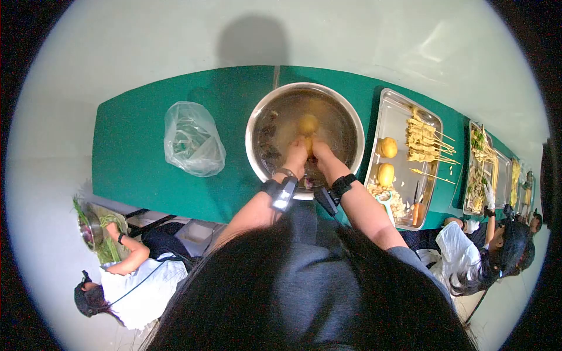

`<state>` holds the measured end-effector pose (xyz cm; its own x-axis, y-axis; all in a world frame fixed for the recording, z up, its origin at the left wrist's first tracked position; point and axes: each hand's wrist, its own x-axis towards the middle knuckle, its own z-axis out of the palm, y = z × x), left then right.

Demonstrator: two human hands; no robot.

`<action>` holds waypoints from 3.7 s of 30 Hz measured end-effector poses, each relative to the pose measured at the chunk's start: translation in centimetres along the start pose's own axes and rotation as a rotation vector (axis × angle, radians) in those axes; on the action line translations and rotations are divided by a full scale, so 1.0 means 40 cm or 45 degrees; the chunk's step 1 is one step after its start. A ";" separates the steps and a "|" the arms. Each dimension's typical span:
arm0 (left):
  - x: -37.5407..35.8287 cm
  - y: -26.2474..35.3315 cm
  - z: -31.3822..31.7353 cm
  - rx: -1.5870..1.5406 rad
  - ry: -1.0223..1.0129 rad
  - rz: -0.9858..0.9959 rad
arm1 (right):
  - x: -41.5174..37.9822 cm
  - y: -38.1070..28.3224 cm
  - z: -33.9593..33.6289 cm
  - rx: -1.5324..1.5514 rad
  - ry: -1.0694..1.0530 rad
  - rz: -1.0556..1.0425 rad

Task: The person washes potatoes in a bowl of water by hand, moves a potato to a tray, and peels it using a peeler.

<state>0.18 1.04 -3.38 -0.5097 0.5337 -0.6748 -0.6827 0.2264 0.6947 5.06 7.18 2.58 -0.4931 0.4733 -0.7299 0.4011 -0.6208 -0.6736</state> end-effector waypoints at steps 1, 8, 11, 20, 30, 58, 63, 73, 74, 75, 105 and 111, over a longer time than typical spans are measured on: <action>-0.004 -0.001 0.002 0.068 -0.010 0.025 | 0.044 0.029 -0.009 0.135 0.007 0.117; -0.125 0.049 0.034 0.615 0.080 0.208 | 0.279 0.208 -0.084 0.356 0.242 0.124; -0.130 0.050 0.037 0.442 0.042 0.165 | 0.186 0.135 -0.051 0.333 0.310 0.113; 0.016 0.004 -0.036 0.181 0.065 0.132 | -0.015 -0.017 -0.020 -0.143 -0.013 0.143; 0.043 0.002 -0.064 0.270 -0.215 0.126 | 0.031 0.006 -0.038 0.051 -0.053 0.169; -0.077 0.105 0.012 -0.163 -0.189 -0.240 | 0.145 0.079 -0.036 -0.493 -0.190 -0.157; 0.022 0.022 -0.060 -0.228 -0.209 -0.069 | 0.005 -0.021 -0.019 -0.259 -0.175 0.014; -0.016 0.075 -0.075 -0.423 -0.011 -0.340 | -0.055 -0.023 0.027 -0.305 -0.133 -0.034; -0.012 0.076 -0.077 -0.423 -0.008 -0.321 | -0.033 -0.004 0.028 -0.309 -0.096 -0.097; -0.021 0.082 -0.073 -0.339 0.021 -0.317 | 0.017 0.039 0.029 -0.312 -0.057 -0.161; 0.003 0.031 -0.083 -0.058 0.089 -0.235 | -0.076 0.025 0.042 0.116 -0.300 -0.058; 0.009 -0.021 -0.068 0.140 0.302 0.353 | -0.027 0.066 0.072 0.169 0.009 -0.178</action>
<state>-0.86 -1.19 -4.89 -0.7830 0.3864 -0.4874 -0.4483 0.1925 0.8729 4.41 3.22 1.93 -0.5312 0.5650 -0.6313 0.2236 -0.6253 -0.7477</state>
